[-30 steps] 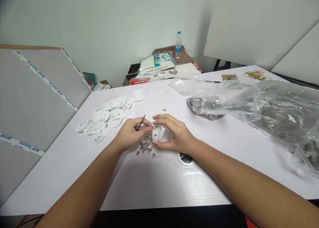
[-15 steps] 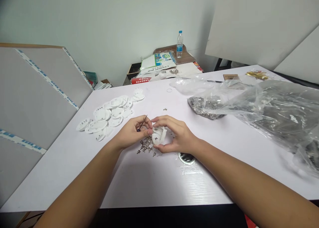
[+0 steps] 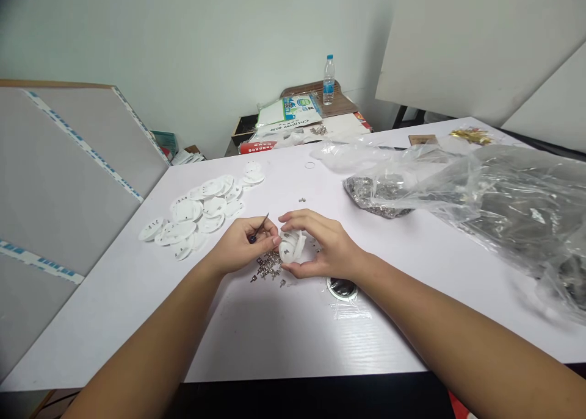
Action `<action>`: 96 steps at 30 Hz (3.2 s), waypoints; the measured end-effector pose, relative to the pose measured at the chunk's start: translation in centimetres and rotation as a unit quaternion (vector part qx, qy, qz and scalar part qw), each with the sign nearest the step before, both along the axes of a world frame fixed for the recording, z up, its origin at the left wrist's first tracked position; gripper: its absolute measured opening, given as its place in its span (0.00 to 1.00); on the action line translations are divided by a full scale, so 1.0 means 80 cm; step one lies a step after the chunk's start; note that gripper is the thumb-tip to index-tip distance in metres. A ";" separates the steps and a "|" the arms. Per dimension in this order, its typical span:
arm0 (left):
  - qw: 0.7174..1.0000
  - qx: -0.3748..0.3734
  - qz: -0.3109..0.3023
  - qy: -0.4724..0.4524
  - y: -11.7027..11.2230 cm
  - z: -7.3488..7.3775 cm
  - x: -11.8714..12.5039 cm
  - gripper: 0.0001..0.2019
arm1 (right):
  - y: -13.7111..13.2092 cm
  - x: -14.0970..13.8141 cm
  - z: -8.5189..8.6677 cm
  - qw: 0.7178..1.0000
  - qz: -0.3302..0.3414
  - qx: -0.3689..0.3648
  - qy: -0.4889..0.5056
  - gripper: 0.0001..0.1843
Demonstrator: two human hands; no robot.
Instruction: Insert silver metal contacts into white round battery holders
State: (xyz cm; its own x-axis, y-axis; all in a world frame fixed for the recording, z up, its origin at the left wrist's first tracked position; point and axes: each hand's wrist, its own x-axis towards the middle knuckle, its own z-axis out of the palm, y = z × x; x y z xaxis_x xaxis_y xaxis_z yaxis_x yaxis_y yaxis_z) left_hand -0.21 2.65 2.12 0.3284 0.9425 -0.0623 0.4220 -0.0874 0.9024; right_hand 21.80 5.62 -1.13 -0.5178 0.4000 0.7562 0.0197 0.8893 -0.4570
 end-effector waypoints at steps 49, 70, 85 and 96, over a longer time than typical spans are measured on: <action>0.952 -0.182 -0.094 -0.225 0.002 -0.022 0.000 0.17 | -0.003 0.000 -0.001 0.988 0.087 -0.103 0.075 0.37; 0.906 -0.250 -0.096 -0.328 0.003 -0.049 0.008 0.21 | -0.010 -0.004 0.009 0.985 0.096 -0.098 0.105 0.35; 0.903 -0.197 -0.104 -0.366 -0.002 -0.062 0.029 0.25 | -0.017 -0.007 0.010 0.986 0.096 -0.085 0.103 0.36; 0.907 -0.181 -0.097 -0.367 -0.002 -0.066 0.031 0.25 | -0.016 -0.003 0.010 0.996 0.058 -0.043 0.048 0.37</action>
State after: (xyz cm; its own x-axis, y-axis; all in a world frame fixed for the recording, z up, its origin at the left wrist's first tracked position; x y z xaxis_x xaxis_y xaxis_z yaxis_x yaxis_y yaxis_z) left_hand 2.25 2.46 -3.12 0.5634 0.8245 -0.0530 -0.2966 0.2617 0.9185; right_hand 21.57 4.31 -0.35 -0.4924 0.4067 0.7695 -0.1287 0.8404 -0.5265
